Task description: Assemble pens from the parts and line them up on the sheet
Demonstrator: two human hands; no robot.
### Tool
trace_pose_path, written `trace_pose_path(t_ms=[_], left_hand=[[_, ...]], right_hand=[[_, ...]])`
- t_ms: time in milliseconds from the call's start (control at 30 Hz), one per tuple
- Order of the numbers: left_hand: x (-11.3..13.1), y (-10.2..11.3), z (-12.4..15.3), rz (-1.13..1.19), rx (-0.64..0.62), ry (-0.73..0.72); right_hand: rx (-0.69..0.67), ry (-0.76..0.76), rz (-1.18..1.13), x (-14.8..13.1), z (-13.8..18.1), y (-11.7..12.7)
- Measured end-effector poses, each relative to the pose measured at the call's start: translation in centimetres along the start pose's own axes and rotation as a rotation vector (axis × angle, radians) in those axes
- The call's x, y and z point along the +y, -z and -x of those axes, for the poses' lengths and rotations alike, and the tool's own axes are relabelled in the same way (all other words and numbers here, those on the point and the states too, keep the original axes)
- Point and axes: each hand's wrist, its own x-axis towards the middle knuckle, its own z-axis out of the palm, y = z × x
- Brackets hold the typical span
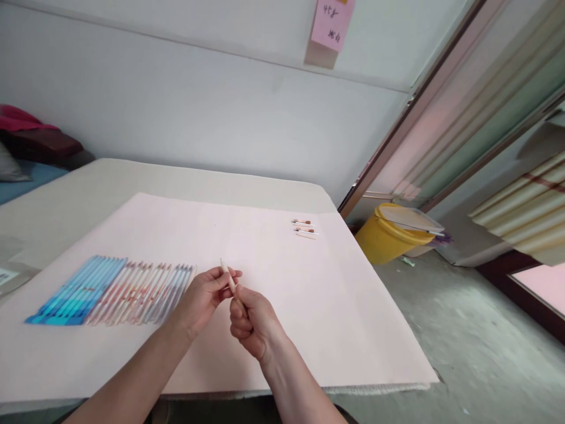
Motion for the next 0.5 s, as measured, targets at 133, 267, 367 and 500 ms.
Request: trace_pose_path(t_ms=[133,267,367,500], left_hand=[[-0.20,-0.26,0.01,0.023,0.015,0.004],[-0.20,-0.45,0.10,-0.041,0.095,-0.024],[-0.01,-0.39,0.11,-0.049,0.059,-0.004],[0.02,-0.34,0.14,-0.017,0.048,0.021]], right_hand=[[0.014,0.046,0.051,0.04,-0.12,-0.03],[0.046,0.122,0.134,0.12,-0.12,-0.14],[0.032,0.086,0.097,0.20,-0.15,-0.11],[0.031,0.061,0.066,0.19,-0.27,-0.06]])
